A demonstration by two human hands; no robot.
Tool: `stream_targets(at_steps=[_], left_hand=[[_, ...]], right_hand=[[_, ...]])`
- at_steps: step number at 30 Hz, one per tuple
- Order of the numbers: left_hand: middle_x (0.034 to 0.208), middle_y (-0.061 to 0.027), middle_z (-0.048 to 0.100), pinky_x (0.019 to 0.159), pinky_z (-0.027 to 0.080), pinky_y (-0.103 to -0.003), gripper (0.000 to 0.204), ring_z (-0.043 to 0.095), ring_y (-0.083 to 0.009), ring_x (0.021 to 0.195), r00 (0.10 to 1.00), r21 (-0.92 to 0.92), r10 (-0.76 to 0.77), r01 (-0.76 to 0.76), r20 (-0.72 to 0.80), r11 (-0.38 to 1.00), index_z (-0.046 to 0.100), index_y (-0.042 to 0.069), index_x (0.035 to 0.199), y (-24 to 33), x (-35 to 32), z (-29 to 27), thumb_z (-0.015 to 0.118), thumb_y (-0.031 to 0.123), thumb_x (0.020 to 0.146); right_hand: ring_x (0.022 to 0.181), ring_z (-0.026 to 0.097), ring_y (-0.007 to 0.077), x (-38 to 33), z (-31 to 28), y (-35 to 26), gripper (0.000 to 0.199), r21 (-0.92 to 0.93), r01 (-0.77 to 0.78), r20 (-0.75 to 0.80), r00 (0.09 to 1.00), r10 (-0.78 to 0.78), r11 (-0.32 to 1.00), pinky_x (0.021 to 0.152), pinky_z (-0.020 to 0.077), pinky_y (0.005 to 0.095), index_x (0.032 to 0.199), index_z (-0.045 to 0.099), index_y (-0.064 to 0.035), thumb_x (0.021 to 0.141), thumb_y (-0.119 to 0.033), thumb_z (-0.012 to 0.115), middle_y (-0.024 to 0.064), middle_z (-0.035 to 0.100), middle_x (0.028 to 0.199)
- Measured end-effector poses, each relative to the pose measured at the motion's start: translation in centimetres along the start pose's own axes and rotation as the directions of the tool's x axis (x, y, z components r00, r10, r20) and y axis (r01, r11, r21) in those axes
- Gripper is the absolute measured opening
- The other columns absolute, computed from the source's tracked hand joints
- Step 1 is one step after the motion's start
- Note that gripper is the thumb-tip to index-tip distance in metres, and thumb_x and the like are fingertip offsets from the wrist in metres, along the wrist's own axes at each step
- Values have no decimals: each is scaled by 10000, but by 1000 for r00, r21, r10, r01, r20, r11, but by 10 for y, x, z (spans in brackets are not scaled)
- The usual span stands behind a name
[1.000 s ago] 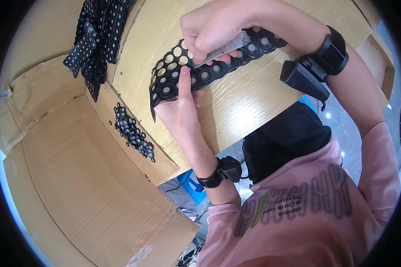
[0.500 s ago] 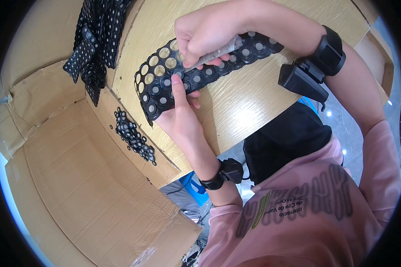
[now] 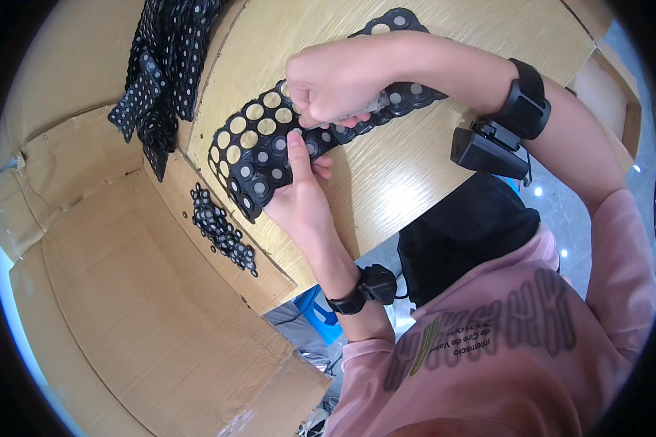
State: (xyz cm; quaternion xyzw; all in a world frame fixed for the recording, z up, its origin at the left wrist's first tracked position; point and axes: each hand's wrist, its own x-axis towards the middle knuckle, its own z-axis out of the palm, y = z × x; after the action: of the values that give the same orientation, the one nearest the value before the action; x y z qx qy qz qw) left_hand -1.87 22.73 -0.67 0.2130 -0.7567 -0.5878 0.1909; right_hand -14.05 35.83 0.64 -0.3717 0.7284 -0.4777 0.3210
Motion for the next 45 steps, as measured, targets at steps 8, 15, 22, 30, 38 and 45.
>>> stream_targets(at_steps=[8,15,22,30,38,45], left_hand=[[738,-71,643,438,380,-213,180,558,-126,520,989,-58,-135,139,59,989,632,-19,916,2,4,-2,706,136,863],[643,-56,616,341,345,-206,172,508,-92,397,985,89,-120,110,125,990,604,-11,836,7,9,9,694,130,874],[674,-77,627,362,388,-214,129,538,-113,425,992,-1,-70,70,101,998,573,-32,917,2,6,10,646,74,900],[704,-77,641,406,372,-215,123,535,-112,469,998,-56,-27,30,58,998,613,-37,922,-3,3,13,658,74,893],[671,-42,604,370,361,-203,151,505,-82,431,996,54,-76,74,39,996,585,-24,951,0,-1,10,651,105,908],[671,-29,602,369,347,-201,153,499,-77,430,997,16,-70,69,37,997,596,-17,949,3,-5,12,658,116,906]], right_hand=[[506,612,174,-17,-33,-12,188,3,-302,175,939,297,953,464,486,276,671,635,23,775,-123,579,116,626,603],[472,597,169,-17,-25,1,171,-36,-163,91,982,165,986,452,473,292,711,628,48,752,-110,579,113,621,589],[464,579,157,-18,-23,5,217,56,-118,52,992,115,991,435,474,279,710,617,55,815,-131,580,106,590,561],[472,583,153,-17,-21,7,221,90,-93,41,995,89,992,448,478,275,724,624,47,837,-136,574,103,595,567],[465,582,150,-15,-16,7,218,38,-81,17,997,80,996,444,470,278,735,630,58,835,-127,574,100,591,551],[454,578,157,-14,-8,6,208,-6,-69,-7,998,69,998,444,462,290,709,622,63,816,-105,562,108,593,548]])
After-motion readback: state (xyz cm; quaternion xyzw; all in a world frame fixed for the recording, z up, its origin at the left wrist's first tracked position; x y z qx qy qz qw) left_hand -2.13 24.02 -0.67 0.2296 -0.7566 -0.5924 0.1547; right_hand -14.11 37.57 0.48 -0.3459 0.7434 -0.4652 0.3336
